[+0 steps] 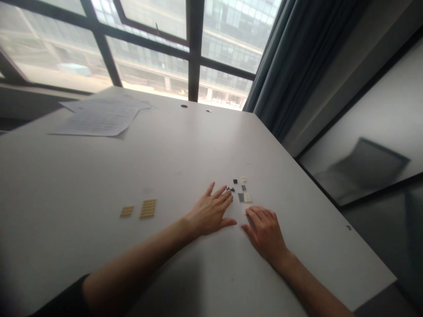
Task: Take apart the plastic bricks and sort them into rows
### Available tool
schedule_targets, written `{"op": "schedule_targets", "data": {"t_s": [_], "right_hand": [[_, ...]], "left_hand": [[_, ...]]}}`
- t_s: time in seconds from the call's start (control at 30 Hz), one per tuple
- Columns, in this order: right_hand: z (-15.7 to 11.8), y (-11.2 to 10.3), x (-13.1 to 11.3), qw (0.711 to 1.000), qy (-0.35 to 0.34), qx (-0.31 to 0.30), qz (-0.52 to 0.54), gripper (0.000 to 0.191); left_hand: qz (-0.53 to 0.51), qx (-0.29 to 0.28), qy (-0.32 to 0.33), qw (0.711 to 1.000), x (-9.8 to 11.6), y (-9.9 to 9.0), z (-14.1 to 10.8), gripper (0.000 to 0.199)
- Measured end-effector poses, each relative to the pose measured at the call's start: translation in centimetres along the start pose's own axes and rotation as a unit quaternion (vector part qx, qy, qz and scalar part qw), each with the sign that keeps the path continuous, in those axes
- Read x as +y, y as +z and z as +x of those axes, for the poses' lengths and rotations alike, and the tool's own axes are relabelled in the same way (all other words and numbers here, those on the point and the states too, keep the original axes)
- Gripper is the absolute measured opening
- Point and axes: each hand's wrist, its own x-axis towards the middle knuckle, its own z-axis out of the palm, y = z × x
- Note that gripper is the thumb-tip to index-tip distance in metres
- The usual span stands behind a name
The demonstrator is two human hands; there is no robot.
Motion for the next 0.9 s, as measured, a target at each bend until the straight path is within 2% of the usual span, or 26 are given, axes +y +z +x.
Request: {"op": "schedule_targets", "data": {"t_s": [0.1,0.2,0.37,0.47,0.57,0.7,0.8,0.9], "right_hand": [[0.2,0.2,-0.1,1.0,0.004,0.003,0.003,0.039],[0.1,0.4,0.1,1.0,0.008,0.009,0.007,0.04],[0.2,0.3,-0.7,0.999,-0.001,0.028,0.025,0.043],[1.2,-0.1,-3.3,0.997,-0.053,0.011,0.058,0.047],[3.0,-0.4,-7.0,0.986,-0.131,-0.026,0.097,0.055],[5.1,-0.2,-11.1,0.968,-0.204,-0.071,0.128,0.066],[5.5,0.3,-12.1,0.962,-0.22,-0.101,0.129,0.067],[5.1,0.3,-11.5,0.963,-0.215,-0.109,0.124,0.065]], "left_hand": [[0.002,0.014,-0.009,1.0,-0.6,-0.5,-1.0,0.074],[0.013,0.042,-0.03,0.999,-2.7,-2.0,-3.5,0.076],[0.061,0.047,-0.078,0.994,-8.8,-5.0,-10.9,0.073],[0.078,0.016,-0.072,0.994,-10.5,-5.3,-15.0,0.074],[0.073,-0.021,-0.058,0.995,-9.7,-4.7,-17.0,0.078],[0.073,-0.052,-0.082,0.993,-7.8,-3.7,-17.4,0.089],[0.079,-0.057,-0.108,0.989,-7.1,-3.1,-17.4,0.094],[0.069,-0.046,-0.119,0.989,-6.7,-2.6,-17.3,0.096]]}}
